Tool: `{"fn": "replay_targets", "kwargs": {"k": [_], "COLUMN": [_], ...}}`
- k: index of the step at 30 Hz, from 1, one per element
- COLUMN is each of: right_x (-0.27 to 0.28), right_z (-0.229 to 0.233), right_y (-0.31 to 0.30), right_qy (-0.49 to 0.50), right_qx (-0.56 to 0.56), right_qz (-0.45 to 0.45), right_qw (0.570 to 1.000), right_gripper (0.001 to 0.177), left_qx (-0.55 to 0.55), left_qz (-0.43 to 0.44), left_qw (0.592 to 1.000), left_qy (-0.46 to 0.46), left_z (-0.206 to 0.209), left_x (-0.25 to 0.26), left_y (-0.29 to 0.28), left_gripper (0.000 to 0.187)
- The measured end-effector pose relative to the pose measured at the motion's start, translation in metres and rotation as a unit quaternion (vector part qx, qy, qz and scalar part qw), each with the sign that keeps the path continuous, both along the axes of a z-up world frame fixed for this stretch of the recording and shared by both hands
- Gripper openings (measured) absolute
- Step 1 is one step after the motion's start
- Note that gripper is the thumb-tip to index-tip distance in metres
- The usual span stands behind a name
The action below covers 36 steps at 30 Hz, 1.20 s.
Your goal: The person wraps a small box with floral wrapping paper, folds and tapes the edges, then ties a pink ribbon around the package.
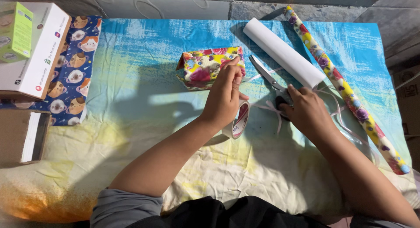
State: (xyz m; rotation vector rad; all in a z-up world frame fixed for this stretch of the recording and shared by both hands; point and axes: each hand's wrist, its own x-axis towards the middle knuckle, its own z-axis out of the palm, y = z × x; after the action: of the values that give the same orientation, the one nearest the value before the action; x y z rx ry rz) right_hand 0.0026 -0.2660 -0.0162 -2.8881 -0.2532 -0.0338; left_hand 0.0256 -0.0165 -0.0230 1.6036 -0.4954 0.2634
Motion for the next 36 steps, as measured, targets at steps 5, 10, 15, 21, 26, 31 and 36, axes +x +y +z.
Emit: {"fn": "replay_targets", "kwargs": {"k": [5, 10, 15, 21, 26, 31, 36], "right_x": [-0.004, -0.005, -0.009, 0.003, 0.005, 0.002, -0.003], "right_z": [0.016, 0.015, -0.01, 0.004, 0.037, 0.066, 0.081], "right_y": [0.015, 0.044, 0.071, 0.052, 0.04, 0.048, 0.073], "right_qy": [0.011, -0.016, -0.075, -0.134, -0.026, -0.092, -0.095], "right_qx": [-0.057, 0.17, 0.243, 0.171, -0.065, -0.047, 0.252], "right_qz": [0.017, 0.177, 0.132, 0.146, -0.012, 0.024, 0.089], "right_qw": [0.998, 0.969, 0.958, 0.965, 0.997, 0.994, 0.959], "right_gripper": [0.029, 0.05, 0.042, 0.027, 0.015, 0.018, 0.026], "left_qx": [0.001, -0.029, 0.06, 0.073, -0.012, 0.064, 0.11], "left_qz": [-0.009, 0.001, 0.079, 0.133, 0.056, 0.059, 0.054], "left_qw": [0.996, 1.0, 0.993, 0.987, 0.998, 0.996, 0.989], "left_qy": [0.085, 0.007, -0.069, -0.054, 0.008, -0.022, -0.078], "left_z": [-0.003, -0.008, -0.012, -0.003, 0.013, 0.029, 0.04], "left_x": [-0.002, 0.001, -0.01, -0.001, 0.001, -0.005, -0.007], "left_y": [0.0, -0.003, -0.005, 0.003, 0.01, 0.019, 0.029], "left_gripper": [0.024, 0.013, 0.034, 0.05, 0.045, 0.032, 0.043]}}
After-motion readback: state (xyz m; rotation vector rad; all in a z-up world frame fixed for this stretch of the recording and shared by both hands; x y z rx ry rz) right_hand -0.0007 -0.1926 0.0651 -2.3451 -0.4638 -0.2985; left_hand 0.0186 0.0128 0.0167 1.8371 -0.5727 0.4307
